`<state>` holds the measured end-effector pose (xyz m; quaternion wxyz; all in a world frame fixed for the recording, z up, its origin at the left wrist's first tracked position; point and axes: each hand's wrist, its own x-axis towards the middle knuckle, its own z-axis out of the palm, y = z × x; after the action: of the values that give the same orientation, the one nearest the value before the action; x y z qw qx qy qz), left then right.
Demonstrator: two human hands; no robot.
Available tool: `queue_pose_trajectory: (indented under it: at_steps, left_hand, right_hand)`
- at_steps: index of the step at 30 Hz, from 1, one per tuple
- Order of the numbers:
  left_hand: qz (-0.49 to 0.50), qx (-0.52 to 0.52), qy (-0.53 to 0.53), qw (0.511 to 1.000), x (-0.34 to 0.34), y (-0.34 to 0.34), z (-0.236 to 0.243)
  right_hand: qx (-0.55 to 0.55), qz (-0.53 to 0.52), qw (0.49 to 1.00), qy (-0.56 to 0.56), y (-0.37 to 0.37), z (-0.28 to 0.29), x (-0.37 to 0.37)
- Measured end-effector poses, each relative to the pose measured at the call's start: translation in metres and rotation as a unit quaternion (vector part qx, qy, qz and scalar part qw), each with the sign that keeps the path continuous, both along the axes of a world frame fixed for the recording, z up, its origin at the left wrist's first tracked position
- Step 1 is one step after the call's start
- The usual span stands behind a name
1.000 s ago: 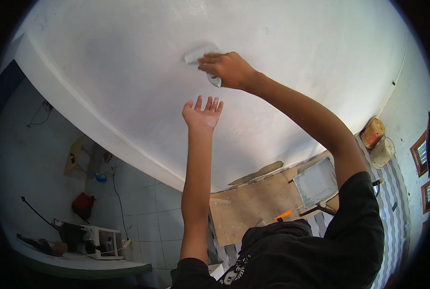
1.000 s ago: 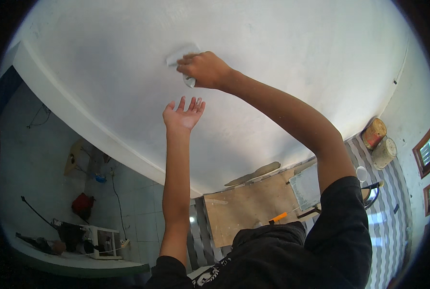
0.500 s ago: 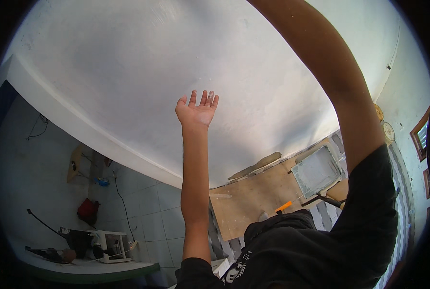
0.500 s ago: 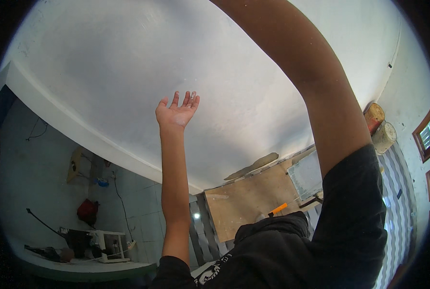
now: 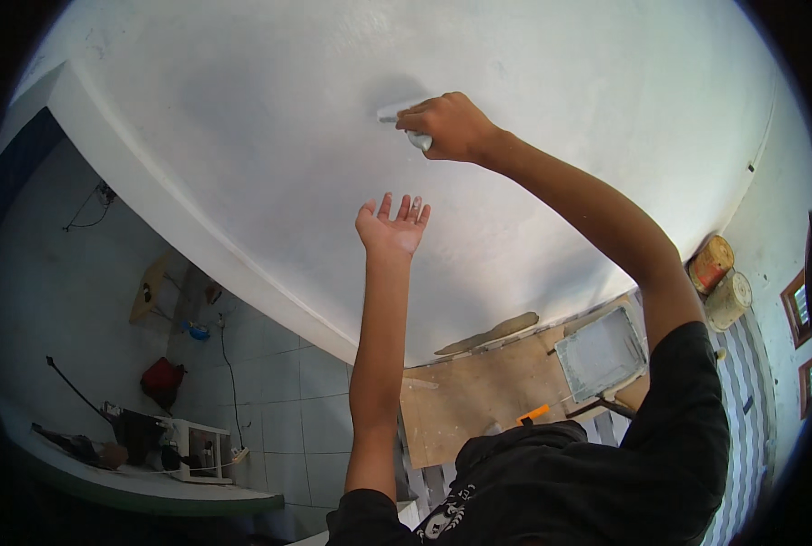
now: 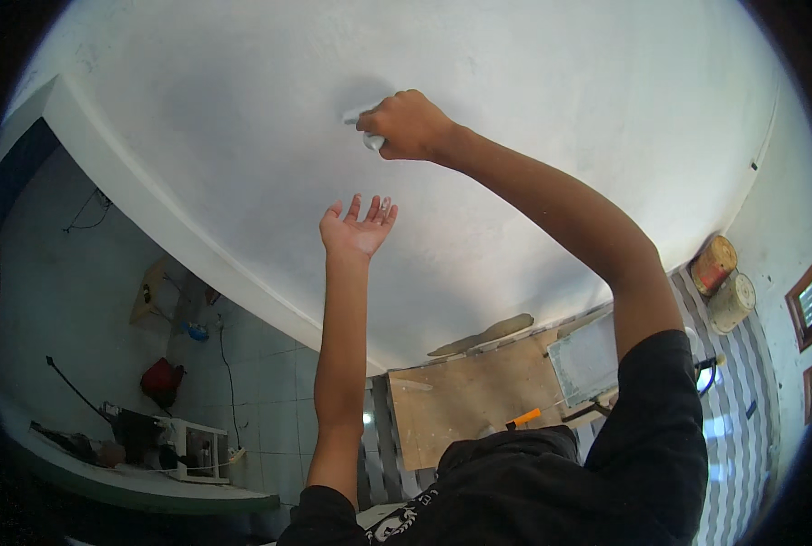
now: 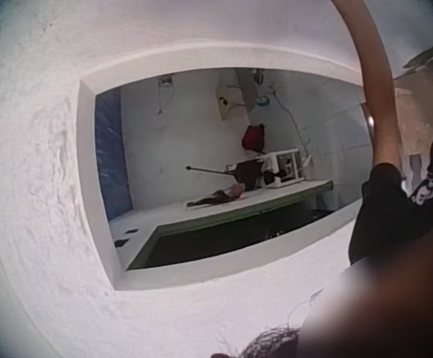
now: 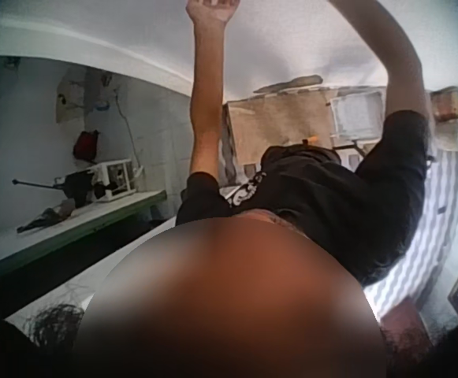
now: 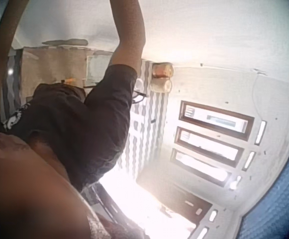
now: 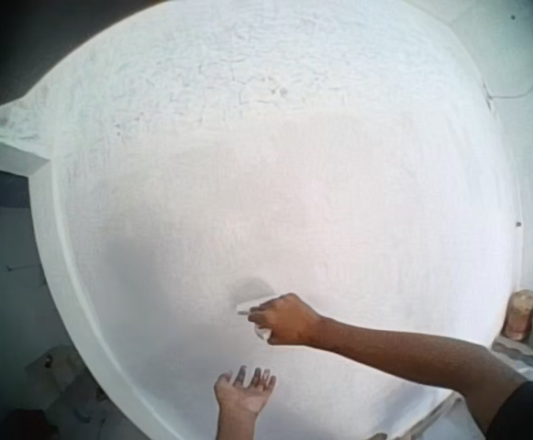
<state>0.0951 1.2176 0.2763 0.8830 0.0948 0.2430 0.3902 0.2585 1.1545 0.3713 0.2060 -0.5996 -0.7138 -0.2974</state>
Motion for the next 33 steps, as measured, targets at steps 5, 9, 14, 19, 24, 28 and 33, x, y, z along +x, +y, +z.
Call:
queue_pose_trajectory:
  at_steps: [5, 9, 14, 19, 24, 28, 33]
  left_hand:
    - [-0.002, -0.002, -0.006, 1.0, -0.003, -0.007, 0.005]
    - [-0.003, 0.004, -0.013, 1.0, -0.005, -0.016, 0.004]
    - [0.009, 0.016, -0.007, 1.0, -0.024, -0.015, 0.004]
    - [0.041, 0.012, -0.008, 0.999, -0.056, 0.0, -0.003]
    - [0.041, 0.002, -0.004, 0.999, -0.054, 0.006, -0.005]
    - [0.036, -0.009, -0.015, 0.999, -0.059, 0.014, -0.009]
    - [0.037, -0.025, -0.011, 0.999, -0.053, 0.019, -0.019]
  right_hand:
    - [-0.017, 0.157, 0.977, 0.143, 0.018, 0.073, -0.005]
    - [0.055, 0.123, 0.989, 0.065, 0.058, 0.141, 0.0]
    - [0.117, -0.038, 0.988, 0.096, 0.048, 0.243, -0.024]
    - [0.199, 0.065, 0.976, 0.054, 0.001, 0.236, -0.072]
    - [0.292, 0.016, 0.943, -0.157, 0.067, 0.113, -0.033]
    - [0.21, 0.024, 0.967, -0.142, 0.066, 0.025, -0.047]
    - [0.05, 0.05, 0.996, 0.046, 0.041, -0.004, -0.077]
